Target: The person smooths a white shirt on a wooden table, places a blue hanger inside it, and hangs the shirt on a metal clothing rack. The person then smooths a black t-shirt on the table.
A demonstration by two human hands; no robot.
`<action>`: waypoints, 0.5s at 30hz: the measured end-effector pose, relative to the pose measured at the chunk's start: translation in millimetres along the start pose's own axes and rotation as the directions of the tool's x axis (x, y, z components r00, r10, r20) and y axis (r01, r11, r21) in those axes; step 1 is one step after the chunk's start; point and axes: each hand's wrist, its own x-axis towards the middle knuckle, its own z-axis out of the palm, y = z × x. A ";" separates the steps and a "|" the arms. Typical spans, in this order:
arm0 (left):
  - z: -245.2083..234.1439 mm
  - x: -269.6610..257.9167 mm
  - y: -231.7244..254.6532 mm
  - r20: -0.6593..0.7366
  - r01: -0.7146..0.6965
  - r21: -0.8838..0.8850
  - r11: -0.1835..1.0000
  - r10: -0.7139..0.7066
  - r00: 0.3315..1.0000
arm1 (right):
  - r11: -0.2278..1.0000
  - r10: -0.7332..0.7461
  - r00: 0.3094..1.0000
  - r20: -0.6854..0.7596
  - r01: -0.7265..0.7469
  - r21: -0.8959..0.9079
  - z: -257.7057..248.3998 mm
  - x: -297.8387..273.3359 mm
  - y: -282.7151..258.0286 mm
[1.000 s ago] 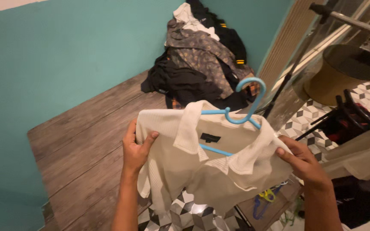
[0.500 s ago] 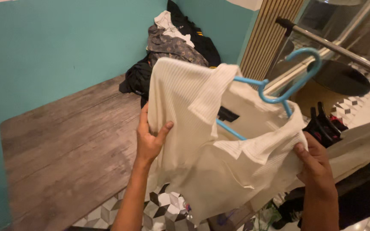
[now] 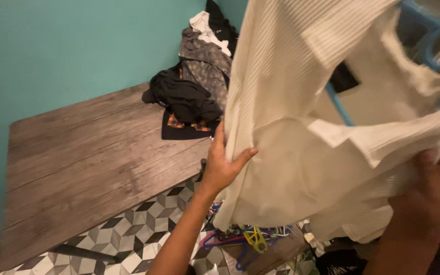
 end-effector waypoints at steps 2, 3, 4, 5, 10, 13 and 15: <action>23.1 6.8 -5.1 -0.021 -0.036 0.056 0.998 0.038 0.999 | 0.990 -0.085 0.996 -0.004 0.084 -0.112 -9.9 3.4 -7.3; 33.3 10.7 -9.3 -0.026 -0.091 0.091 0.992 0.093 0.995 | 0.977 -0.132 0.991 -0.010 0.128 -0.169 -13.1 2.6 -9.2; 44.9 13.8 -14.2 -0.027 -0.144 0.122 0.982 0.149 0.989 | 0.961 -0.169 0.985 -0.015 0.162 -0.225 -17.5 1.2 -12.9; 57.1 17.3 -20.6 -0.019 -0.149 0.134 0.980 0.152 0.988 | 0.947 -0.189 0.982 -0.024 0.175 -0.270 -21.6 -0.5 -16.1; 122.0 37.0 -64.0 0.074 -0.191 0.245 0.951 0.178 0.981 | 0.860 -0.262 0.964 -0.046 0.212 -0.464 -34.9 -4.6 -22.6; 157.3 46.9 -76.7 0.173 -0.233 0.123 0.965 0.210 0.962 | 0.814 -0.277 0.958 -0.077 0.192 -0.549 -37.3 -4.5 -21.0; 179.6 51.6 -82.6 0.231 -0.220 0.069 0.973 0.199 0.952 | 0.787 -0.275 0.955 -0.106 0.161 -0.596 -41.0 -5.4 -19.6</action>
